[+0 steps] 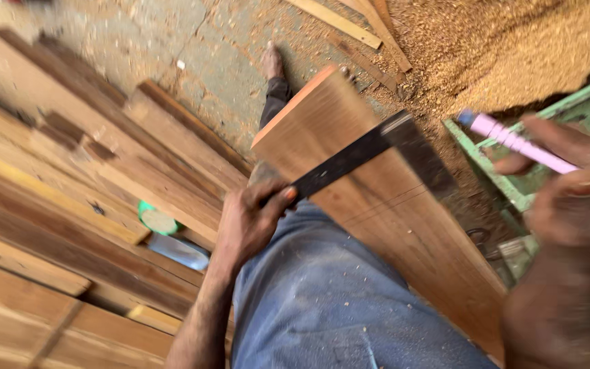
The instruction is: The person marks lines on wooden boards with a pencil and a try square and positions a board near a table saw.
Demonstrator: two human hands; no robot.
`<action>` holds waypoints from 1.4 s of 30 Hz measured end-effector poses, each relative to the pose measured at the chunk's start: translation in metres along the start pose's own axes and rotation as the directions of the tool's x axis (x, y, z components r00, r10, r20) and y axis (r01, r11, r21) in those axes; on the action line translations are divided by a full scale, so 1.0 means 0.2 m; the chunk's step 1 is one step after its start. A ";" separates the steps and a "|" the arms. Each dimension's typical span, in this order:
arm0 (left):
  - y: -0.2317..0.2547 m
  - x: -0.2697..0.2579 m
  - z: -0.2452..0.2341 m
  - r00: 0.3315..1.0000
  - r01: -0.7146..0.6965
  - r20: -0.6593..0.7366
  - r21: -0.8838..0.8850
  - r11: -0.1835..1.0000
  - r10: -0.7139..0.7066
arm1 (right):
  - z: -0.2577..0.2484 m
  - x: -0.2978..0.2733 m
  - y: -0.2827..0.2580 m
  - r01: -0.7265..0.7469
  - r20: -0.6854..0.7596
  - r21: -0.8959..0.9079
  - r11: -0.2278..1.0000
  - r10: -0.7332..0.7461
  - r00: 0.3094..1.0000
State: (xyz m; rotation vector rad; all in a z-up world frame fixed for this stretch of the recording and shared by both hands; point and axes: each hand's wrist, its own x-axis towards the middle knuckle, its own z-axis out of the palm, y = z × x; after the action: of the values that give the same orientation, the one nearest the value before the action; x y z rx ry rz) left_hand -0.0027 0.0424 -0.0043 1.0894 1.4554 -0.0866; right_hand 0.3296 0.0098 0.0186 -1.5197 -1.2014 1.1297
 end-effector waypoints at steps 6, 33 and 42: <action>-0.06 -0.01 -0.01 0.992 -0.113 -0.071 -0.092 0.989 0.107 | 0.25 0.29 -0.15 0.426 0.663 -0.321 0.846 -0.120 0.739; -0.16 0.01 0.02 0.971 -0.221 -0.115 -0.098 0.970 0.209 | 0.48 0.48 -0.31 0.491 0.826 -0.465 0.736 0.162 0.539; -0.11 0.02 0.00 0.988 -0.149 0.032 -0.044 0.988 0.150 | 0.03 0.05 0.08 0.043 0.248 -0.880 0.473 0.380 0.891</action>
State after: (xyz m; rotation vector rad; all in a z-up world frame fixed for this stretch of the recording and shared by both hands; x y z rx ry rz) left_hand -0.0161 0.0331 -0.0190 1.1536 1.3341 0.0308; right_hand 0.3279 0.0173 0.0007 -2.2725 -2.2031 1.0260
